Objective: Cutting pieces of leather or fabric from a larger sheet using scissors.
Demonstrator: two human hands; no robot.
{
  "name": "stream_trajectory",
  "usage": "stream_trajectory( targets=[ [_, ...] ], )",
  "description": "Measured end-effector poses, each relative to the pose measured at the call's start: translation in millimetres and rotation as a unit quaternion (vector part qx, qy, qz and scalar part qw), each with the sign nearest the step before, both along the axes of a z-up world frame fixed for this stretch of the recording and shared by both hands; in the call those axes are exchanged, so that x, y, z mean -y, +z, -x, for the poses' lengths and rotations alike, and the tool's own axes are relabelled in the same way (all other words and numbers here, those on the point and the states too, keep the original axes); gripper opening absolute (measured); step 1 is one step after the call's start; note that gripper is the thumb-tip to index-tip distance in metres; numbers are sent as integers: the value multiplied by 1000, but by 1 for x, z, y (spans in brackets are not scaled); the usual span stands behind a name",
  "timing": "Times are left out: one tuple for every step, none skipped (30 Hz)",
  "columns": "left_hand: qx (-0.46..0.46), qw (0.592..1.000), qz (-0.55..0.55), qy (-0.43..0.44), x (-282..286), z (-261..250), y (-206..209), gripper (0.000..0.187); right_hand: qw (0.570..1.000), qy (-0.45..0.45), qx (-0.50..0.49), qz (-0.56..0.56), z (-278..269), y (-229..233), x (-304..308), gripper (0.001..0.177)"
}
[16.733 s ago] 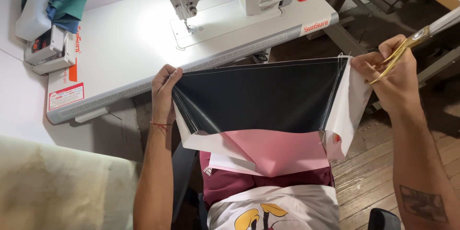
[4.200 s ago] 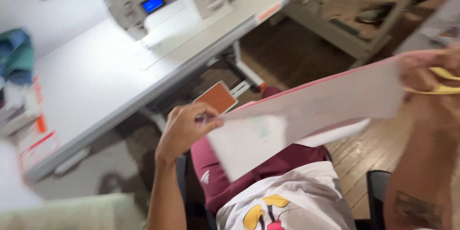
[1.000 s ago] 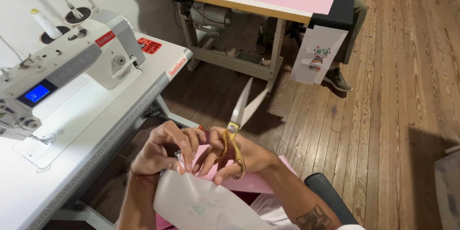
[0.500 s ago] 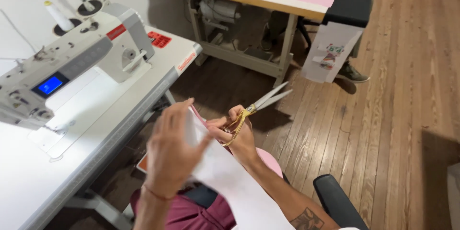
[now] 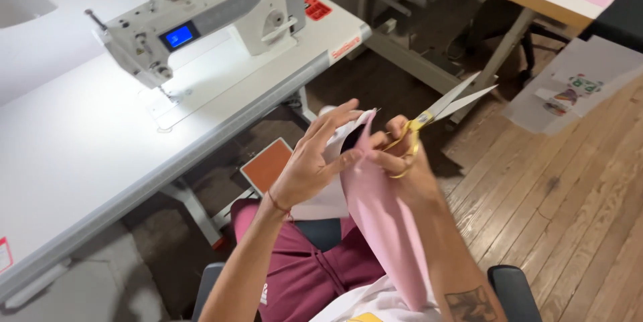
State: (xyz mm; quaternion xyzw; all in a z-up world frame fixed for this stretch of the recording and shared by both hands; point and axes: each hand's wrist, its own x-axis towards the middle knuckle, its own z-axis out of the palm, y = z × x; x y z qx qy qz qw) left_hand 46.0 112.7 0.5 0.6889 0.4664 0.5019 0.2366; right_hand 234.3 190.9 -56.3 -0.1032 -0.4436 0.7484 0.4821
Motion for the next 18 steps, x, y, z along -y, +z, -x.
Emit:
stream_trajectory(
  targets=[
    [1, 1000, 1, 6, 2, 1, 4, 56, 1000, 6, 1, 1, -8, 1, -5, 65],
    [-38, 999, -18, 23, 5, 2, 8, 37, 999, 39, 2, 7, -16, 1, -11, 63],
    [-79, 996, -37, 36, 6, 3, 12, 20, 998, 67, 1, 13, -24, 2, -16, 62],
    [-80, 995, -35, 38, 7, 0, 23, 20, 998, 69, 0, 14, -24, 7, -22, 62],
    [-84, 993, -71, 50, 9, -3, 34, 14, 993, 113, 16, -15, -23, 13, -28, 60],
    [-88, 988, -106, 62, 12, -6, 45, 15, 986, 156, 31, -44, -22, 20, -34, 59],
    [-90, 988, -108, 65, 10, -5, 42, 15, 986, 159, 30, -46, -21, 27, -38, 59],
    [-75, 988, -116, 73, 8, -5, 41, 16, 980, 162, 55, -99, -20, 35, -42, 57],
    [-61, 987, -123, 79, 6, -4, 39, 17, 972, 163, 79, -150, -20, 42, -46, 55],
    [-64, 987, -125, 80, 8, -1, 39, 17, 972, 164, 77, -152, -24, 48, -50, 55],
    [-40, 991, -76, 102, 10, 1, 38, 18, 965, 164, 96, -181, -28, 54, -54, 55],
    [-14, 992, -27, 124, 13, 3, 38, 21, 957, 164, 115, -209, -32, 60, -57, 56],
    [-15, 991, -27, 127, 16, 5, 39, 21, 957, 167, 114, -210, -31, 67, -60, 56],
    [-13, 991, -40, 124, 18, 7, 41, 20, 945, 173, 159, -229, -30, 75, -63, 51],
    [-11, 992, -52, 118, 20, 9, 42, 20, 931, 177, 205, -247, -30, 82, -65, 49],
    [-11, 991, -51, 120, 25, 6, 46, 20, 931, 178, 204, -247, -29, 90, -62, 49],
    [-36, 986, -72, 148, 29, 1, 51, 25, 919, 174, 231, -267, -29, 97, -59, 45],
    [-61, 978, -92, 175, 34, -3, 55, 34, 907, 170, 258, -286, -28, 104, -56, 42]
  ],
)
